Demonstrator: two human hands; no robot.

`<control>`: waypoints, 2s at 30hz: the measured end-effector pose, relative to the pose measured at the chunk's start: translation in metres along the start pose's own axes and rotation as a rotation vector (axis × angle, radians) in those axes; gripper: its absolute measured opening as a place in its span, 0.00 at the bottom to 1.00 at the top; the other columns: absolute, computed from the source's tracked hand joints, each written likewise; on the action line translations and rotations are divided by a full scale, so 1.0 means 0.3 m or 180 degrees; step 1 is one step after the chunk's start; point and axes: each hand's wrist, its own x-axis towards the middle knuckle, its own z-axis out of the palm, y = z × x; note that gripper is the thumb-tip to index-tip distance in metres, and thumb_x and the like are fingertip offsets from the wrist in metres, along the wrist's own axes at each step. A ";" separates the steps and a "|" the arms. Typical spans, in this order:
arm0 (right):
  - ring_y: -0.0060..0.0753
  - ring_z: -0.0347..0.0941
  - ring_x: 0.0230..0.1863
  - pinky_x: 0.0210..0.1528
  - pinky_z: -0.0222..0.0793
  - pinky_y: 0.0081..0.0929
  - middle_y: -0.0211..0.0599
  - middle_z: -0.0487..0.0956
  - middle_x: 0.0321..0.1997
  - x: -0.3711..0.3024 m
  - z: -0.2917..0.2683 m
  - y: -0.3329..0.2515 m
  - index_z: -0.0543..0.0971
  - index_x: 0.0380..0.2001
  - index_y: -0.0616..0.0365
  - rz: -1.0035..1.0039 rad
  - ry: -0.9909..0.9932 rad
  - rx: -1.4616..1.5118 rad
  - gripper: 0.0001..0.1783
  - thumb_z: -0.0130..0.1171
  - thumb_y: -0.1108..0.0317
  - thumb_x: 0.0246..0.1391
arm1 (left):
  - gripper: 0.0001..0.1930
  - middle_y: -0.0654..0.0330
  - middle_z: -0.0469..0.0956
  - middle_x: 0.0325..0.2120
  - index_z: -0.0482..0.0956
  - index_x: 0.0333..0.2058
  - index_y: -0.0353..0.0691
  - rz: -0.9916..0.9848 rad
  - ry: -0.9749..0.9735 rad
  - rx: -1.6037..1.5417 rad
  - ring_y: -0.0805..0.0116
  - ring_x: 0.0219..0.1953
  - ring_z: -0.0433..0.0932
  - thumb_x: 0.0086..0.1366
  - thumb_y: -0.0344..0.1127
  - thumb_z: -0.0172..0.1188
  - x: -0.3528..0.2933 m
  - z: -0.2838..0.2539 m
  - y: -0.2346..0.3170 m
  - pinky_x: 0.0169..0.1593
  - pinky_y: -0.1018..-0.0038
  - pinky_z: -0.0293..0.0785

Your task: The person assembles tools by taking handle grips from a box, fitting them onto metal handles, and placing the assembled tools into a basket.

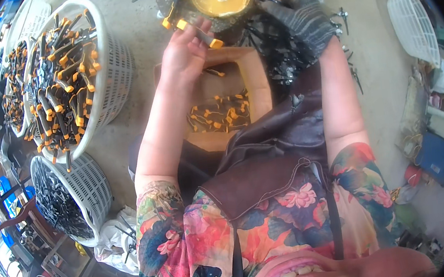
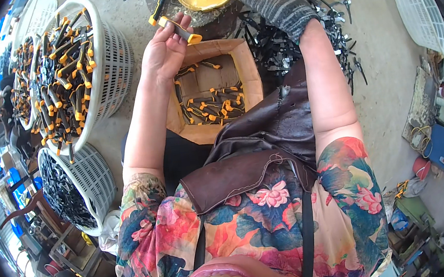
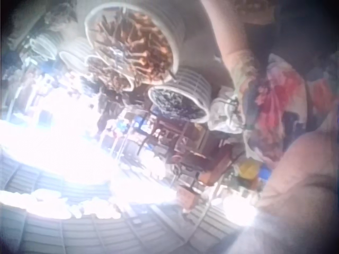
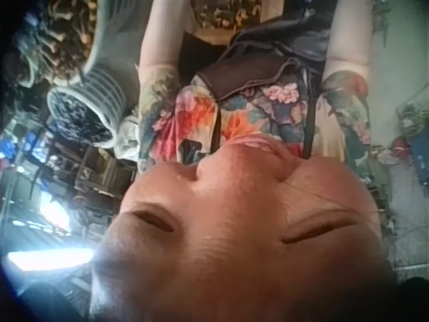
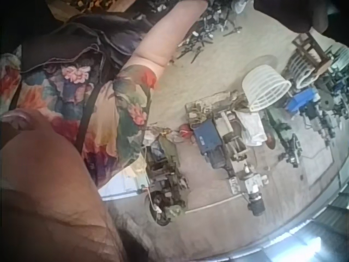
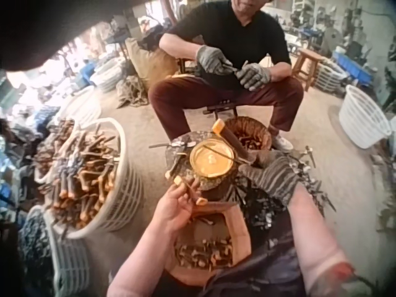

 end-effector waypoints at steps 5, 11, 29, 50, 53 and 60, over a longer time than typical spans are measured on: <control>0.24 0.70 0.39 0.41 0.68 0.22 0.31 0.75 0.37 0.010 0.040 -0.033 0.74 0.47 0.63 0.1156 -0.0161 0.1819 0.22 0.60 0.61 0.52 | 0.15 0.52 0.70 0.51 0.59 0.53 0.34 0.0323 0.0392 0.0469 0.56 0.52 0.72 0.69 0.28 0.43 0.029 -0.008 -0.004 0.49 0.65 0.72; 0.21 0.71 0.37 0.41 0.69 0.20 0.31 0.77 0.37 0.034 0.108 0.062 0.75 0.49 0.61 0.0892 -0.0234 0.1610 0.19 0.58 0.68 0.53 | 0.14 0.53 0.69 0.51 0.61 0.52 0.36 0.0472 0.0293 0.0720 0.57 0.52 0.72 0.68 0.26 0.43 0.069 -0.005 -0.031 0.48 0.66 0.71; 0.17 0.71 0.41 0.46 0.67 0.19 0.33 0.80 0.40 0.061 0.187 0.043 0.76 0.47 0.63 0.0551 -0.0219 0.2198 0.19 0.60 0.64 0.55 | 0.12 0.57 0.69 0.51 0.62 0.50 0.37 0.0500 0.0305 0.0909 0.62 0.52 0.71 0.68 0.26 0.45 0.087 -0.003 -0.056 0.48 0.67 0.71; 0.22 0.75 0.24 0.26 0.72 0.19 0.38 0.81 0.31 -0.016 0.098 -0.030 0.75 0.44 0.65 0.1121 0.0364 0.3690 0.16 0.56 0.66 0.57 | 0.10 0.52 0.73 0.46 0.62 0.47 0.35 0.0616 0.0432 0.0488 0.57 0.47 0.76 0.69 0.30 0.44 0.022 0.031 0.042 0.45 0.68 0.75; 0.20 0.73 0.25 0.27 0.70 0.17 0.36 0.81 0.32 -0.035 0.071 -0.091 0.75 0.46 0.64 0.0971 0.0373 0.3298 0.17 0.57 0.66 0.56 | 0.11 0.52 0.74 0.43 0.63 0.47 0.33 0.0643 0.0354 0.0277 0.59 0.46 0.76 0.70 0.33 0.44 0.028 0.001 0.075 0.46 0.68 0.77; 0.16 0.73 0.27 0.29 0.71 0.15 0.33 0.81 0.35 -0.064 0.067 -0.080 0.76 0.47 0.62 0.0824 0.0134 0.2937 0.17 0.59 0.67 0.55 | 0.15 0.50 0.75 0.40 0.65 0.46 0.28 0.0438 0.0449 -0.0302 0.62 0.42 0.77 0.71 0.36 0.41 0.053 -0.034 0.080 0.44 0.74 0.80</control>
